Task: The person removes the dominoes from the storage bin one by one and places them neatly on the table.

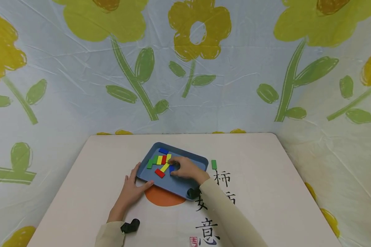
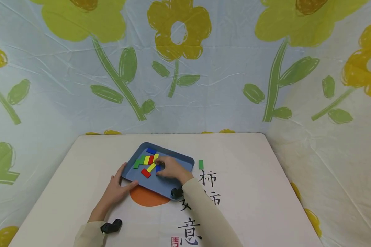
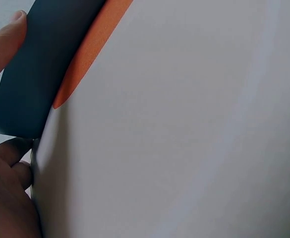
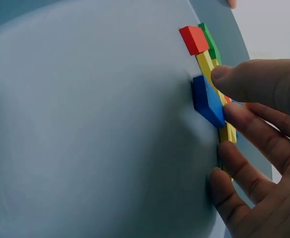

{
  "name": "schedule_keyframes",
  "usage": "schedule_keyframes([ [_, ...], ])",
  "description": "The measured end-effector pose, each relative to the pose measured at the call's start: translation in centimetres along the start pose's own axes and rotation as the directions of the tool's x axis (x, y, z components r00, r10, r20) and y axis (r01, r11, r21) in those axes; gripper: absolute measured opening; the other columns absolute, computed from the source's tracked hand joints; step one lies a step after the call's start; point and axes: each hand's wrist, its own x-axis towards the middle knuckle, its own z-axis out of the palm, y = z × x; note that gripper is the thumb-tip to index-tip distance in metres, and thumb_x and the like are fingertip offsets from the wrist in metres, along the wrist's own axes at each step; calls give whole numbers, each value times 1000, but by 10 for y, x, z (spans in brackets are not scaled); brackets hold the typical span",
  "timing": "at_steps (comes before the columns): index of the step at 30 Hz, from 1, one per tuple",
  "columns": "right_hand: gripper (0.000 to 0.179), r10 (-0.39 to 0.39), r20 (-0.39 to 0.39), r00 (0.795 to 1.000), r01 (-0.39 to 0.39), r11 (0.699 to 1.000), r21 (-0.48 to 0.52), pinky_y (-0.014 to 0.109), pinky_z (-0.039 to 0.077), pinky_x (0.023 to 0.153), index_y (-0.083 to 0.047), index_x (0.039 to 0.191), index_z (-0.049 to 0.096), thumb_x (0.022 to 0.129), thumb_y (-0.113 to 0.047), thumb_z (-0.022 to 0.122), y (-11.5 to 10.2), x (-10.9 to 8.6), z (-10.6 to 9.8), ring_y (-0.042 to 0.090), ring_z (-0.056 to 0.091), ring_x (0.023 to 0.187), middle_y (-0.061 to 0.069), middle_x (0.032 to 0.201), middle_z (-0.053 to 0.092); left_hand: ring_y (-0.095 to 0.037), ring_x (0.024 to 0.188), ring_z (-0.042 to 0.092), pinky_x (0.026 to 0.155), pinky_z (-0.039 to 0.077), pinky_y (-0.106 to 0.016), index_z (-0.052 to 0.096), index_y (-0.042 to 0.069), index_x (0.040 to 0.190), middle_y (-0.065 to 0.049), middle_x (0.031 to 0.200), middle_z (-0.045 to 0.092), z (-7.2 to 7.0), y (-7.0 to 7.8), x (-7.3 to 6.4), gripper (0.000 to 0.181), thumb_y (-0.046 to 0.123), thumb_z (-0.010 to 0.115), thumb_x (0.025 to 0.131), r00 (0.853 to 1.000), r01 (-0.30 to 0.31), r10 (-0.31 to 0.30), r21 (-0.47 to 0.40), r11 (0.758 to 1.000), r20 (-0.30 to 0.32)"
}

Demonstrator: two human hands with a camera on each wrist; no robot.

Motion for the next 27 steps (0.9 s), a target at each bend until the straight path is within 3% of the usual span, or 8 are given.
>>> schedule_keyframes([
  [27, 45, 27, 36, 999, -25, 998, -63, 45, 47, 116, -10, 134, 68, 92, -18, 78, 4, -3, -1, 27, 57, 129, 11, 142, 61, -46, 158, 10, 128, -7, -61, 12, 24, 167, -18, 172, 18, 0, 2, 1, 108, 60, 74, 86, 1000, -20, 20, -1, 1000, -8],
])
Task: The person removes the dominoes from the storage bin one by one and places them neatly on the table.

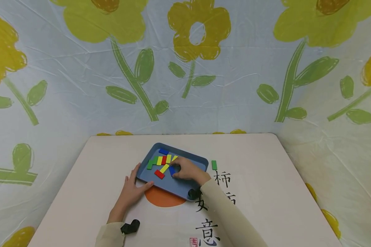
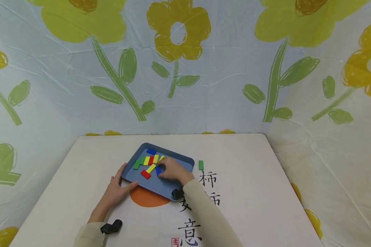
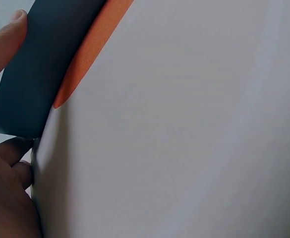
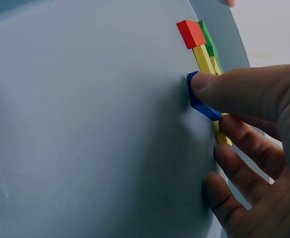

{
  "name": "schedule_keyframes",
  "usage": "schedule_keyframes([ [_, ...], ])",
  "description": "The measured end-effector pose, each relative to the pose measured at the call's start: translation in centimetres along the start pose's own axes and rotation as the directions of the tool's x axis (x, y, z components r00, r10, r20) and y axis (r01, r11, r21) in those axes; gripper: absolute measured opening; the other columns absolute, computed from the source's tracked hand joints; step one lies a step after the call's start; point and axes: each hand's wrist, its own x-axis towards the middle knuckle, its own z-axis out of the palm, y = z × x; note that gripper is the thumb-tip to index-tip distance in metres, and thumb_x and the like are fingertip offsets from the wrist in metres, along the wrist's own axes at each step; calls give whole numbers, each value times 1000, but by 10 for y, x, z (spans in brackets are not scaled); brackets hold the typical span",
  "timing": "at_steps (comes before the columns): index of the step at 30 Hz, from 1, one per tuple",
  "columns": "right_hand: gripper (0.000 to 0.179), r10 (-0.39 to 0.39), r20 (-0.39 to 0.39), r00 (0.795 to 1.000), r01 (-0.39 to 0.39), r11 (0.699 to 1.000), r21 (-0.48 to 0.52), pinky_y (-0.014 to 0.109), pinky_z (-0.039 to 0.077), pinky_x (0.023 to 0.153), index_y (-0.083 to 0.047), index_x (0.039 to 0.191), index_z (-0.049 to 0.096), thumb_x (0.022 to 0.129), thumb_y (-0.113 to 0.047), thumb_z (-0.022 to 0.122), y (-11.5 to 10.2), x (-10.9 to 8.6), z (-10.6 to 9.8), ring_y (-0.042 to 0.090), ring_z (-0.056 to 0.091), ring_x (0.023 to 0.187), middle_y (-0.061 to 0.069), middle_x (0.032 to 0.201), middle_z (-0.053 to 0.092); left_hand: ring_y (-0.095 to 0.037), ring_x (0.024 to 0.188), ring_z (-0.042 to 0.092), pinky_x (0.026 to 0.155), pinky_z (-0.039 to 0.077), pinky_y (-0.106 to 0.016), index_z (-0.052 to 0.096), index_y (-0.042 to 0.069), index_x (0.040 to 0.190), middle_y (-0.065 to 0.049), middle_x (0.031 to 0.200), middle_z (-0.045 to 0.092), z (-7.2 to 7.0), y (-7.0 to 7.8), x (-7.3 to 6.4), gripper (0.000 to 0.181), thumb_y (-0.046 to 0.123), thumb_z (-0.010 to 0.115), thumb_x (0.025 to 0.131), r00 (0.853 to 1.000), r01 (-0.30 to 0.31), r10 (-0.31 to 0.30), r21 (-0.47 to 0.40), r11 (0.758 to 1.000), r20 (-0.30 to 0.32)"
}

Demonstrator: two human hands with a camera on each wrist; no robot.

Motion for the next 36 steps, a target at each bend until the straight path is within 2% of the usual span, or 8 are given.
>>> schedule_keyframes([
  [8, 42, -10, -9, 1000, 10, 1000, -17, 46, 46, 116, -9, 131, 71, 90, -16, 79, -1, -2, -2, 28, 57, 130, 12, 142, 62, -48, 158, 10, 127, -6, -64, 12, 24, 167, -19, 171, 18, 2, 0, 0, 108, 61, 75, 86, 1000, -4, 4, -12, 1000, -4],
  [14, 40, 5, -18, 1000, -5, 1000, 12, 49, 44, 117, -10, 129, 72, 90, -18, 79, 1, -4, -5, 32, 52, 137, 15, 148, 56, -48, 158, 10, 127, -6, -64, 12, 24, 167, -19, 171, 18, 2, 0, 0, 109, 61, 75, 86, 1000, -2, 2, -13, 1000, -4],
  [17, 41, 7, -29, 1000, -7, 1000, 25, 51, 47, 115, -9, 129, 72, 90, -18, 78, 4, -6, -9, 33, 54, 134, 17, 146, 56, -48, 158, 9, 127, -6, -64, 12, 24, 167, -19, 171, 18, 1, 0, 0, 109, 60, 75, 86, 1000, -5, 5, -12, 1000, -4],
  [23, 44, 43, -74, 996, -41, 999, 33, 46, 55, 100, -9, 128, 72, 87, -22, 79, 9, -11, -23, 28, 61, 115, 12, 131, 62, -46, 158, 9, 128, -7, -62, 11, 25, 167, -17, 172, 18, 0, -1, 0, 108, 60, 74, 87, 1000, -12, 12, -8, 1000, 1],
  [30, 42, 49, -142, 989, -36, 995, 92, 48, 57, 95, -8, 128, 71, 88, -18, 78, 13, -26, -40, 31, 61, 117, 14, 130, 61, -46, 158, 9, 128, -8, -62, 10, 25, 167, -17, 172, 17, -1, 1, 0, 109, 62, 73, 87, 1000, -4, 4, -6, 1000, 8],
  [36, 44, 79, -193, 978, -57, 992, 117, 46, 57, 97, -8, 130, 70, 88, -16, 77, 19, -40, -51, 32, 60, 119, 13, 129, 60, -48, 158, 4, 127, -7, -64, 9, 26, 167, -17, 172, 15, -2, 2, -2, 109, 62, 73, 87, 1000, 19, -19, -8, 1000, 21],
])
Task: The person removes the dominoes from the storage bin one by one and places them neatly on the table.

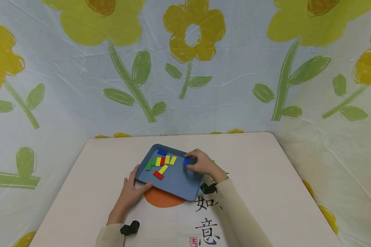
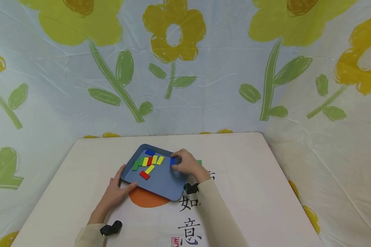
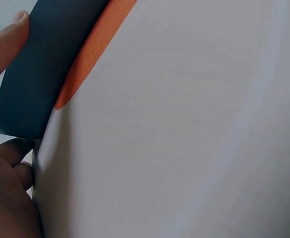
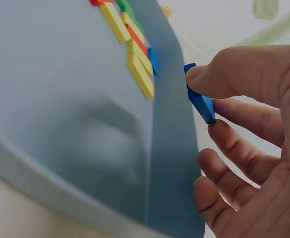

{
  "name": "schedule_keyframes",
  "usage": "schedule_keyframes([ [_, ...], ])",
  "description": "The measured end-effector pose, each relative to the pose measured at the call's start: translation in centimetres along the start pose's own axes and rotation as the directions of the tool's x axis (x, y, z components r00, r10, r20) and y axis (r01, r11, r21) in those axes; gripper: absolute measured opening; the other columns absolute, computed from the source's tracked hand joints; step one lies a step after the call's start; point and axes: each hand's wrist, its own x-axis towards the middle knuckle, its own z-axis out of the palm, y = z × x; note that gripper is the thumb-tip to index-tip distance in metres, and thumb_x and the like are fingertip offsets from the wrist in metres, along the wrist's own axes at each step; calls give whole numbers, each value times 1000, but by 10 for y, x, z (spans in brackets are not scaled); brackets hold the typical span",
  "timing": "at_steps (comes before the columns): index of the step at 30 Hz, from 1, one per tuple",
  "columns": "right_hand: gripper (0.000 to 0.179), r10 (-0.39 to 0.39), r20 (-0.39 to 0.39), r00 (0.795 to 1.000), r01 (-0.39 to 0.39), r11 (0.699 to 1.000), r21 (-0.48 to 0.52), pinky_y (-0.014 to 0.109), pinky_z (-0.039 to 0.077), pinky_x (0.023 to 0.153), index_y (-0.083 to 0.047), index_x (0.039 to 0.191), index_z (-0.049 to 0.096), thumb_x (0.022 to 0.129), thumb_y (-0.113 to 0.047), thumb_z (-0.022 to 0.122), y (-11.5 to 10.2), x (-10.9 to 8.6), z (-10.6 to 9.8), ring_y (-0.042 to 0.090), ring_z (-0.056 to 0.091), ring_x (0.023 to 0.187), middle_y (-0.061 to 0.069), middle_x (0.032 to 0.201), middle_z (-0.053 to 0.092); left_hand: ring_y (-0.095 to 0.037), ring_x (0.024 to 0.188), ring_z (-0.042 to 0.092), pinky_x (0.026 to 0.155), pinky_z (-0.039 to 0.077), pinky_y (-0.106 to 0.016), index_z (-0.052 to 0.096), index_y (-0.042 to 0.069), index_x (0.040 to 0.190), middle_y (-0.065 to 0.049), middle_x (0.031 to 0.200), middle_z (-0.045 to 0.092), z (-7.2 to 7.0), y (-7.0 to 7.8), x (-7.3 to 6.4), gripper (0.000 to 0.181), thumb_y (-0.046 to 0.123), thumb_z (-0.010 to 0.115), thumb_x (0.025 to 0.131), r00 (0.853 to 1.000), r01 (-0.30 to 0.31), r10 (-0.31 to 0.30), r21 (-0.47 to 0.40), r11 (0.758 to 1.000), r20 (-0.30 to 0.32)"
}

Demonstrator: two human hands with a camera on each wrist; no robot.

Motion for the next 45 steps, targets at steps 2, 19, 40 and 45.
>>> schedule_keyframes([
  [2, 44, 3, -25, 1000, -2, 1000, 13, 46, 57, 96, -8, 130, 70, 87, -16, 77, 3, -3, -4, 32, 60, 119, 13, 128, 61, -49, 158, 3, 127, -6, -64, 9, 27, 167, -17, 173, 14, 0, 0, 0, 109, 63, 73, 86, 1000, 5, -5, 2, 1000, -2],
  [19, 45, 86, -126, 988, -82, 996, 37, 51, 57, 91, -8, 136, 65, 92, -16, 71, 46, -46, -39, 42, 53, 127, 17, 139, 56, -50, 158, 6, 126, -4, -67, 10, 26, 167, -17, 172, 16, 4, -5, 2, 109, 61, 75, 86, 1000, -20, 20, 2, 1000, -15],
  [40, 48, 194, -143, 971, -195, 981, 6, 57, 55, 97, -1, 136, 63, 90, -10, 69, 87, -60, -46, 43, 57, 122, 24, 136, 55, -43, 159, 11, 129, -7, -61, 11, 26, 167, -15, 172, 17, 2, -4, 4, 109, 60, 75, 86, 999, -32, 32, -4, 999, -23],
  [45, 47, 189, -142, 972, -194, 981, -22, 55, 55, 93, 0, 135, 64, 89, -9, 69, 95, -59, -43, 39, 58, 116, 25, 134, 56, -47, 158, 8, 128, -5, -64, 11, 25, 167, -16, 172, 17, 3, -5, 1, 109, 60, 75, 86, 999, -23, 23, -9, 1000, -25],
])
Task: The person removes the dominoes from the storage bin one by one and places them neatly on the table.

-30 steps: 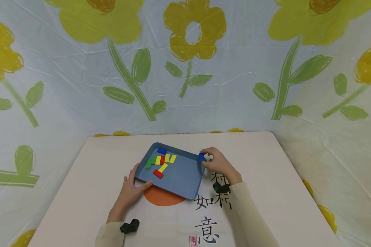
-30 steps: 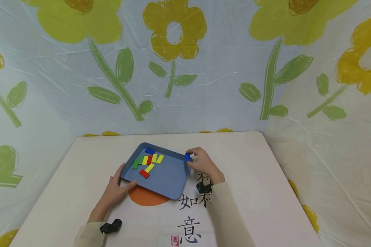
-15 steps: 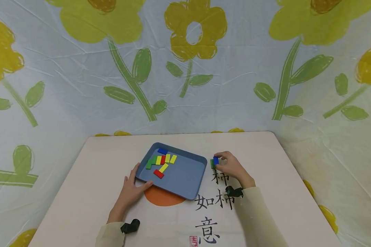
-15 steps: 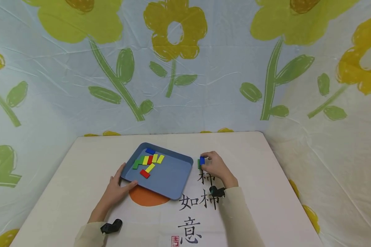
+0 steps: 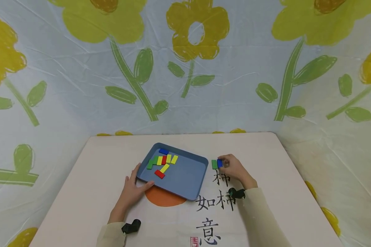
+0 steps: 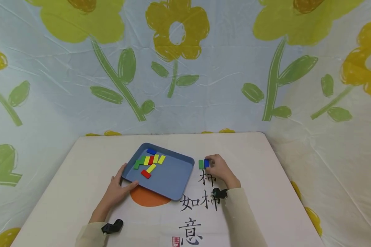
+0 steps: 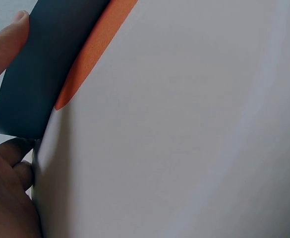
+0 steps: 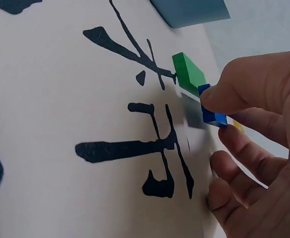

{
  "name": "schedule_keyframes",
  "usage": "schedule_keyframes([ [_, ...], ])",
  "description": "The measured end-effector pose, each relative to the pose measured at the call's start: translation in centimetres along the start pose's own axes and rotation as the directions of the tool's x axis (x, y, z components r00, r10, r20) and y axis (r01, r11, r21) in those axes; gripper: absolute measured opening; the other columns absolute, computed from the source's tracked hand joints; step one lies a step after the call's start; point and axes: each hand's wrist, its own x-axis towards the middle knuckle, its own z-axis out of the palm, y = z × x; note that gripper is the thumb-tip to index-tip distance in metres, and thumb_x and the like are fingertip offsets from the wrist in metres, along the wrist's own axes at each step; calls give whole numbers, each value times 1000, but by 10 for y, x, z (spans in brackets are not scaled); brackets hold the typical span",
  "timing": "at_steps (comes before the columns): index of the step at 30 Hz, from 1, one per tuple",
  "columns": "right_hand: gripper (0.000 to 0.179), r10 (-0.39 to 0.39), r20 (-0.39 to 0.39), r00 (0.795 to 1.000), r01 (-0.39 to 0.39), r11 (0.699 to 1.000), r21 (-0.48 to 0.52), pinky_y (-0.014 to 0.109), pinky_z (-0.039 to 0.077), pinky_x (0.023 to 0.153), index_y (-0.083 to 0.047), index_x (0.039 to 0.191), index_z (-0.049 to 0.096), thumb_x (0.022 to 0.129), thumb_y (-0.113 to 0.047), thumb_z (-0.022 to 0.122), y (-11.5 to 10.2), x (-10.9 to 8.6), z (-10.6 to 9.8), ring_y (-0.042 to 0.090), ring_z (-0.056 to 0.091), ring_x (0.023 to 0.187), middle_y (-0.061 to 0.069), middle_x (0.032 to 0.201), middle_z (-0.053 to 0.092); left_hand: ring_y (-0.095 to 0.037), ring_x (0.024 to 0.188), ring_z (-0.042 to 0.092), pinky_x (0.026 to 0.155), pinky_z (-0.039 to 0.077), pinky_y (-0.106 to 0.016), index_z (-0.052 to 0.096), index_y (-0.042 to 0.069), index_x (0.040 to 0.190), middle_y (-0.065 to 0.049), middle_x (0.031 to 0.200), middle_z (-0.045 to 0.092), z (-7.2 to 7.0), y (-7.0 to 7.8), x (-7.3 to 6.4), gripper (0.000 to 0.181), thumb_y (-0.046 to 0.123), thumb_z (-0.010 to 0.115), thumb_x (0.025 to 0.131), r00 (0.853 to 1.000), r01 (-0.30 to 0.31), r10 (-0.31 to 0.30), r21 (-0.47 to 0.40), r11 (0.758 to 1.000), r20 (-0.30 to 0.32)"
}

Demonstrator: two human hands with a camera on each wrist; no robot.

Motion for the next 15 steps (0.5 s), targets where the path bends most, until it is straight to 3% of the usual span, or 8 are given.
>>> schedule_keyframes([
  [15, 48, -37, -2, 999, 37, 998, -54, 54, 54, 91, 3, 133, 65, 86, -4, 69, 2, 4, 6, 38, 57, 109, 27, 131, 58, -50, 157, 9, 127, -2, -66, 13, 27, 167, -17, 172, 18, 0, 1, -2, 108, 62, 75, 85, 1000, 2, -2, 9, 1000, -15],
])
